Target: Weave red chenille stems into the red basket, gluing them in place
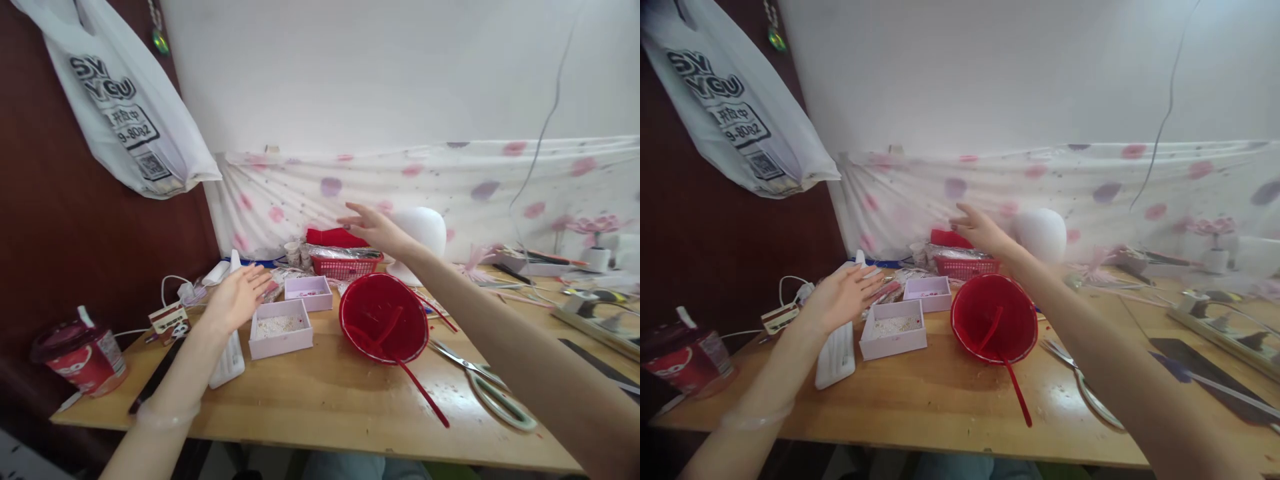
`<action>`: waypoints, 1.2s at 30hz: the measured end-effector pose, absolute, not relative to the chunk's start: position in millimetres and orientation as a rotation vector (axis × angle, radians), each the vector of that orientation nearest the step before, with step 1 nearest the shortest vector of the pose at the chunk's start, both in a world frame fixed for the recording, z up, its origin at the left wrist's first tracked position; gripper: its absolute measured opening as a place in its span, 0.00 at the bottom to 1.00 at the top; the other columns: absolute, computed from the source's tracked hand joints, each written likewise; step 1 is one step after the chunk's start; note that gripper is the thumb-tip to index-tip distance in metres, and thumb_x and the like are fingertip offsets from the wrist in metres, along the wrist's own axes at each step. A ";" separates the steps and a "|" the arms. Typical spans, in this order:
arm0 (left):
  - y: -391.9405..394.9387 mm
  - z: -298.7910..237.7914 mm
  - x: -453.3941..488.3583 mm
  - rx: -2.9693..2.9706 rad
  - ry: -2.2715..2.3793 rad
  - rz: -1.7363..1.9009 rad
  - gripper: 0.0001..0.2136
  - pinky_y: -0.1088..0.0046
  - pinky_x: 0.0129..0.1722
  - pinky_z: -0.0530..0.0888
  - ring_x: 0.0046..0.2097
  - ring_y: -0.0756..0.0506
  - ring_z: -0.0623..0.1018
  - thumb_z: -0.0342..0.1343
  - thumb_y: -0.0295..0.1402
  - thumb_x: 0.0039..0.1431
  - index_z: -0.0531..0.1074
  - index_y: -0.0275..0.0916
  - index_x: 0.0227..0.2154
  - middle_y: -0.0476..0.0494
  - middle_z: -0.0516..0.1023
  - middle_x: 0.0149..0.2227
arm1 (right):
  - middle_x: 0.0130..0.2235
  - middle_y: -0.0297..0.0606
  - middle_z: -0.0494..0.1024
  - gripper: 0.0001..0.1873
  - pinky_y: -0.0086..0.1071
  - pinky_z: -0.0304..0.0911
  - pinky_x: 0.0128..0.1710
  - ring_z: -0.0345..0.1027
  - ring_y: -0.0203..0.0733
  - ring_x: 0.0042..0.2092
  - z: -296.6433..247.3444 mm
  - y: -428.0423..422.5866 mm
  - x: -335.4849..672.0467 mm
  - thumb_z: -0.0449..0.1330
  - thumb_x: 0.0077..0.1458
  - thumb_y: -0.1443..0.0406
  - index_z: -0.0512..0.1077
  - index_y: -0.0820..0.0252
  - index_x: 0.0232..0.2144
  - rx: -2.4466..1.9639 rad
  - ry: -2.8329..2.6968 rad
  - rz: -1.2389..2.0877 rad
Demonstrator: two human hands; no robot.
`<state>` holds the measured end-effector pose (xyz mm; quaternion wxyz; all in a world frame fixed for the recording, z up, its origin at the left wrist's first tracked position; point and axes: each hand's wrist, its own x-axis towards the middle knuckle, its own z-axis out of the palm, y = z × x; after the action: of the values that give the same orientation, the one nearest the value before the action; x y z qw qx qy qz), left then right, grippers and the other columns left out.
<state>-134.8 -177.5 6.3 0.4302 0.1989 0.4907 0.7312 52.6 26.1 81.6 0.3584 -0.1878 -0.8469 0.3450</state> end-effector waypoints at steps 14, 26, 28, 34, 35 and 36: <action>-101.1 28.3 -57.8 0.632 0.606 1.699 0.25 0.54 0.55 0.70 0.61 0.39 0.69 0.30 0.48 0.68 0.71 0.43 0.45 0.43 0.73 0.57 | 0.30 0.47 0.80 0.31 0.33 0.51 0.31 0.69 0.43 0.30 72.7 21.7 -4.1 0.39 0.69 0.55 0.78 0.65 0.34 -0.123 -2.782 -0.457; -52.3 41.7 -37.8 0.701 0.833 1.587 0.30 0.54 0.58 0.67 0.60 0.39 0.68 0.26 0.54 0.66 0.70 0.46 0.48 0.49 0.73 0.58 | 0.24 0.48 0.79 0.35 0.34 0.44 0.26 0.64 0.39 0.23 74.9 84.2 6.7 0.36 0.68 0.60 0.76 0.65 0.24 -0.075 -2.732 -0.767; -49.0 49.5 -34.4 0.719 0.888 1.578 0.30 0.57 0.58 0.67 0.60 0.40 0.69 0.26 0.53 0.66 0.71 0.44 0.47 0.47 0.75 0.55 | 0.25 0.49 0.79 0.33 0.34 0.45 0.26 0.66 0.40 0.24 79.0 90.1 6.9 0.37 0.68 0.61 0.77 0.65 0.24 -0.057 -2.724 -0.815; -58.1 57.9 -51.0 0.811 1.032 1.389 0.28 0.54 0.66 0.53 0.68 0.38 0.58 0.36 0.52 0.65 0.66 0.40 0.56 0.38 0.68 0.61 | 0.30 0.47 0.82 0.29 0.34 0.52 0.29 0.72 0.42 0.29 88.9 120.7 13.7 0.42 0.67 0.58 0.79 0.63 0.28 -0.125 -2.677 -0.954; -63.3 57.4 -57.9 0.801 1.073 1.321 0.29 0.53 0.66 0.50 0.69 0.38 0.54 0.39 0.54 0.63 0.63 0.38 0.58 0.35 0.65 0.63 | 0.28 0.48 0.82 0.30 0.34 0.53 0.29 0.72 0.43 0.29 90.9 131.5 19.6 0.42 0.67 0.58 0.79 0.62 0.26 -0.170 -2.662 -0.976; -68.7 57.0 -65.3 0.797 1.113 1.273 0.31 0.53 0.67 0.47 0.71 0.39 0.50 0.42 0.53 0.62 0.59 0.37 0.61 0.33 0.62 0.64 | 0.27 0.48 0.82 0.30 0.35 0.53 0.29 0.72 0.43 0.29 92.9 143.7 27.4 0.42 0.67 0.59 0.78 0.62 0.25 -0.221 -2.645 -0.994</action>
<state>-65.3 -68.7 57.0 0.5942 0.3429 0.4790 0.5476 27.4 143.7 92.9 0.1533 -0.0770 -0.9222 -0.3466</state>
